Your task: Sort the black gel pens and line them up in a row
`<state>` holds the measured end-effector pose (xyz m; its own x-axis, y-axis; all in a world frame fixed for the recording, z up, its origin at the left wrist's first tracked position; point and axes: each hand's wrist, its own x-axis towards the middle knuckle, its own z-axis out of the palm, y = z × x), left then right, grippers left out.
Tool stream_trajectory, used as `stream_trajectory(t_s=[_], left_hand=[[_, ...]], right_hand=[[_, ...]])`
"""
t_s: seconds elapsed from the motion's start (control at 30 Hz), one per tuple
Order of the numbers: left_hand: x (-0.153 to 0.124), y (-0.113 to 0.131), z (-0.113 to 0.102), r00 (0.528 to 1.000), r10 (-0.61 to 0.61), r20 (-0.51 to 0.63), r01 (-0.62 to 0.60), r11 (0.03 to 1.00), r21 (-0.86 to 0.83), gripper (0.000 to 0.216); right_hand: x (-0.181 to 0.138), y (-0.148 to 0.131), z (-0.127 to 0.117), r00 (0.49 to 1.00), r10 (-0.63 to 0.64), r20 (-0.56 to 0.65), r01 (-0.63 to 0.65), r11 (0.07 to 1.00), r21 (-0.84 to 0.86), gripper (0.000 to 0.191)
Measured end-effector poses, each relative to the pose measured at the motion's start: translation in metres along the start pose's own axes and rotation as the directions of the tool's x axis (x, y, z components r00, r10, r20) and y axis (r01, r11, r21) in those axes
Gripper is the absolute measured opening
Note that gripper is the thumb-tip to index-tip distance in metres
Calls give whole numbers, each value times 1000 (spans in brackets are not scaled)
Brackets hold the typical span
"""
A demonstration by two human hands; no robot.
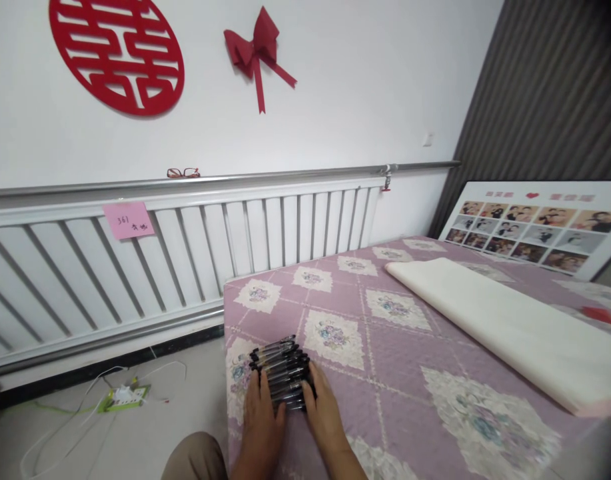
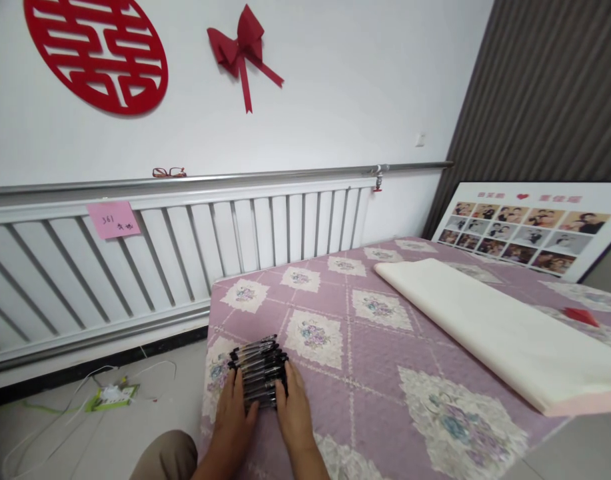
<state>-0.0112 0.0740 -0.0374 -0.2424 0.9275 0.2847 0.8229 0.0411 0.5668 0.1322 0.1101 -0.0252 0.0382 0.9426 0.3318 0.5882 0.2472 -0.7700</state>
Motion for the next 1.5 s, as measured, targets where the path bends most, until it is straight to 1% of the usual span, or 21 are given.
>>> stream_trajectory(t_s=[0.07, 0.13, 0.17, 0.3, 0.37, 0.4, 0.5, 0.6, 0.73, 0.83, 0.87, 0.93, 1.0, 1.03, 1.07, 1.13, 1.2, 1.27, 1.33, 1.43, 1.5], left_hand=[[-1, 1, -1, 1000, 9, -8, -9, 999, 33, 65], [-2, 2, -3, 1000, 20, 4, -20, 998, 65, 63], [-2, 3, -4, 1000, 27, 16, -28, 997, 79, 62], [-2, 6, -8, 997, 35, 62, -42, 993, 109, 59], [-1, 8, -10, 997, 24, 79, -33, 993, 117, 58], [-1, 8, -11, 996, 22, 84, -32, 992, 119, 58], [-2, 10, -12, 996, 29, 82, -39, 992, 123, 57], [-3, 9, -10, 998, 32, 58, -40, 991, 129, 57], [-1, 3, -3, 999, 45, -5, -44, 994, 97, 58], [10, -1, -10, 996, 26, -80, -24, 1000, 14, 56], [14, 0, -17, 994, 18, -105, -21, 1000, -23, 56], [24, 9, -39, 990, 49, -131, -63, 992, -107, 58], [33, 28, -69, 993, 55, -100, -73, 979, -191, 64], [36, 40, -85, 996, 45, -76, -61, 975, -215, 67], [38, 54, -100, 998, 37, -50, -47, 977, -206, 70], [40, 82, -127, 997, 78, 3, -77, 988, -136, 70], [40, 108, -144, 993, 117, 29, -117, 993, -18, 68], [38, 129, -152, 986, 156, 60, -161, 982, 95, 67], [35, 146, -152, 975, 201, 94, -214, 964, 156, 68], [30, 165, -143, 955, 255, 153, -279, 946, 164, 66], [27, 173, -135, 945, 275, 176, -303, 940, 158, 64]], right_hand=[[0, -1, -2, 999, 14, -48, -11, 999, 52, 48], [-1, -2, -2, 998, 15, -60, -11, 998, 66, 46], [-1, -2, -2, 999, 11, -48, -8, 999, 50, 46], [-2, -5, 0, 997, -35, 61, 38, 998, -48, 50], [-2, -6, 0, 997, -37, 69, 39, 999, -31, 51], [-2, -6, -1, 998, -22, 51, 23, 1000, -7, 51], [-1, -6, -5, 998, 52, -33, -48, 992, 113, 50], [-1, -5, -10, 984, 151, -98, -122, 960, 251, 48], [0, -2, -21, 946, 295, -137, -214, 883, 418, 51], [6, -5, -39, 908, 396, -138, -295, 837, 460, 56], [9, -9, -46, 905, 405, -132, -312, 841, 442, 57], [14, -24, -63, 927, 354, -124, -294, 891, 347, 58], [20, -46, -80, 967, 214, -137, -191, 968, 164, 60], [23, -59, -88, 986, 120, -118, -116, 992, 40, 64], [26, -72, -95, 994, 37, -101, -47, 994, -101, 65], [32, -96, -108, 991, -98, -95, 56, 928, -368, 64], [35, -115, -120, 971, -207, -120, 112, 836, -536, 60], [37, -127, -130, 951, -274, -142, 131, 775, -618, 58], [35, -132, -137, 939, -305, -159, 133, 748, -650, 58], [29, -130, -142, 930, -328, -164, 147, 743, -653, 58], [24, -124, -142, 930, -330, -159, 155, 749, -644, 59]])
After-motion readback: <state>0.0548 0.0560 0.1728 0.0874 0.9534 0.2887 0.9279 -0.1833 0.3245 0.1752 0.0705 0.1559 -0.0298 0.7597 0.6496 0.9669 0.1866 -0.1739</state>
